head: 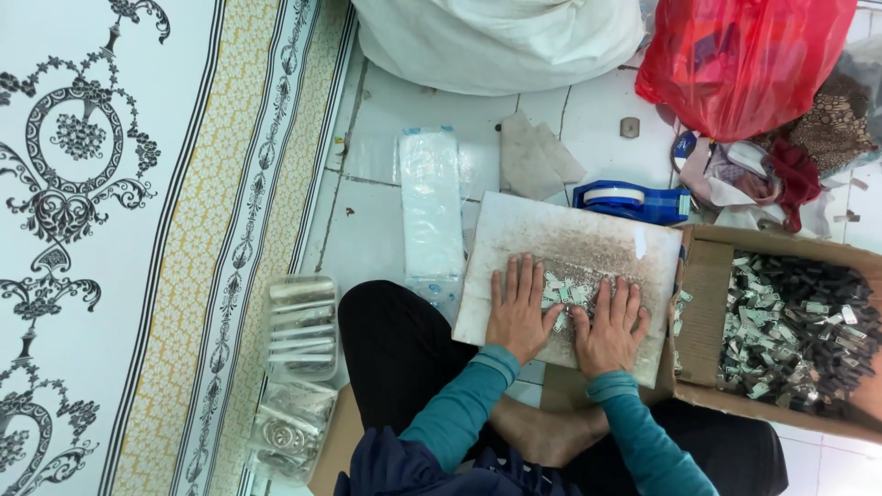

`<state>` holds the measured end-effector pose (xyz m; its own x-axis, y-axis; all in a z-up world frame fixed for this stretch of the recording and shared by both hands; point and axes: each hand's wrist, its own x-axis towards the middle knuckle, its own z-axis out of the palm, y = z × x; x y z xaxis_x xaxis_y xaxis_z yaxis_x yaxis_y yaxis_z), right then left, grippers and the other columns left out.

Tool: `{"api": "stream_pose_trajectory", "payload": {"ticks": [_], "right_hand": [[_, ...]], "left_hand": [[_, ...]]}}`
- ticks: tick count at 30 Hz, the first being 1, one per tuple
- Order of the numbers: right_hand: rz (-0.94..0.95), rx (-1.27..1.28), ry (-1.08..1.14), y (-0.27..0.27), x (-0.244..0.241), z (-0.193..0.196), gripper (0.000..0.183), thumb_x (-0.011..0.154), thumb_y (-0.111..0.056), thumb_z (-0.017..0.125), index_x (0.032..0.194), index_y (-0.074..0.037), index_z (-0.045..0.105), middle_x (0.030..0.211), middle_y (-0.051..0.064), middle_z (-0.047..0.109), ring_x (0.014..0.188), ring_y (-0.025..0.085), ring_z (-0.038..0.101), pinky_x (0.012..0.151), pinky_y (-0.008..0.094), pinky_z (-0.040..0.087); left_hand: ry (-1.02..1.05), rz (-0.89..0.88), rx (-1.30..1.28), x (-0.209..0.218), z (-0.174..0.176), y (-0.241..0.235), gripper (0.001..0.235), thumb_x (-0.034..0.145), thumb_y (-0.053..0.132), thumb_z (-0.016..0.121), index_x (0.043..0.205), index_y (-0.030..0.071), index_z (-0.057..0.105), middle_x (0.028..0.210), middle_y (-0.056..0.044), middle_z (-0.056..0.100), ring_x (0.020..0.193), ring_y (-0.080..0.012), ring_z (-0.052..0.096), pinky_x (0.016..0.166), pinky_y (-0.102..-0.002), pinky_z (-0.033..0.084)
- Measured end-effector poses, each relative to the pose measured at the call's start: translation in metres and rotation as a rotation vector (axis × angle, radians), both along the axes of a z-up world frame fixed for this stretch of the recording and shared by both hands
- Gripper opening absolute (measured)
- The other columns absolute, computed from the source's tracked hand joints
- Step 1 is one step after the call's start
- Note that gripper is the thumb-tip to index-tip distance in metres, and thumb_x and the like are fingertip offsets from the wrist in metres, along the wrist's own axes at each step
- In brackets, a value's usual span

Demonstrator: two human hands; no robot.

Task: The person sits on the floor and sorts small rectangular components from a cardboard box onto a flat board. They then pick up the sorted components and place them into small clear plastic bags, filling each bag before setting it aside.

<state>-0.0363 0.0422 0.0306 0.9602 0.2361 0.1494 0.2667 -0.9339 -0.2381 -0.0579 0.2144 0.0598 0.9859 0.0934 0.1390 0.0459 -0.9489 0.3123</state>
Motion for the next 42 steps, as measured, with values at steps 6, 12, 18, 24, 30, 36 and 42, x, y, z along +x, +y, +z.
{"api": "stream_pose_trajectory", "payload": {"ticks": [6,12,18,24,30,36,42], "right_hand": [[-0.015,-0.005,0.008,0.001,0.002,-0.002,0.075,0.106,-0.062,0.032,0.162,-0.011,0.033,0.173,0.013,0.018,0.158,0.036,0.013,0.122,0.056,0.011],[-0.071,-0.005,0.150,0.004,0.003,0.012,0.075,0.104,-0.061,0.026,0.163,-0.016,0.030,0.174,0.009,0.020,0.161,0.031,0.011,0.124,0.055,0.010],[-0.185,0.168,0.079,0.001,0.014,0.021,0.049,0.099,-0.053,0.053,0.140,-0.030,0.064,0.165,0.012,0.043,0.152,0.034,0.035,0.118,0.063,0.023],[0.155,0.308,-0.259,0.101,0.064,0.037,0.037,0.092,-0.016,0.071,0.126,-0.030,0.074,0.143,0.008,0.057,0.132,0.032,0.057,0.105,0.047,0.045],[0.500,0.088,-0.227,0.243,0.088,-0.035,0.034,0.093,-0.024,0.067,0.125,-0.036,0.067,0.142,0.003,0.058,0.135,0.028,0.055,0.104,0.052,0.046],[0.580,-0.505,0.323,0.291,0.088,-0.092,0.077,0.097,-0.033,0.063,0.163,-0.035,0.024,0.163,0.013,0.036,0.150,0.033,0.036,0.116,0.060,0.025],[0.580,-0.582,0.597,0.301,0.090,-0.069,0.085,0.099,-0.034,0.061,0.165,-0.041,0.007,0.174,0.012,0.010,0.160,0.035,0.008,0.121,0.056,0.027]], "left_hand": [[-0.001,-0.013,-0.006,0.002,0.007,0.002,0.074,0.107,0.057,0.026,0.159,0.004,0.026,0.167,-0.022,0.019,0.154,-0.0410,0.018,0.124,-0.063,0.007],[0.010,0.012,0.211,0.000,0.009,0.003,0.080,0.105,0.061,0.033,0.162,0.007,0.019,0.170,-0.015,0.014,0.157,-0.0360,0.011,0.128,-0.057,0.011],[-0.022,-0.065,-0.454,0.003,0.011,0.023,0.055,0.108,0.036,0.033,0.155,0.008,0.038,0.165,-0.018,0.030,0.153,-0.0373,0.024,0.122,-0.056,0.017],[-0.203,0.314,-0.735,0.032,0.000,0.127,0.037,0.106,0.011,0.044,0.139,0.016,0.061,0.146,-0.016,0.053,0.138,-0.0362,0.049,0.116,-0.049,0.041],[0.167,0.603,-0.424,0.050,-0.083,0.225,0.050,0.102,0.023,0.057,0.150,0.018,0.045,0.152,-0.013,0.042,0.145,-0.0339,0.038,0.113,-0.054,0.039],[0.470,0.639,-0.235,0.052,-0.099,0.234,0.055,0.103,0.034,0.055,0.149,0.008,0.039,0.140,-0.016,0.050,0.138,-0.0338,0.043,0.117,-0.055,0.029],[0.422,0.773,-0.510,0.054,-0.102,0.246,0.026,0.103,0.042,0.056,0.116,0.020,0.061,0.125,-0.006,0.057,0.130,-0.0304,0.049,0.115,-0.052,0.029]]}}
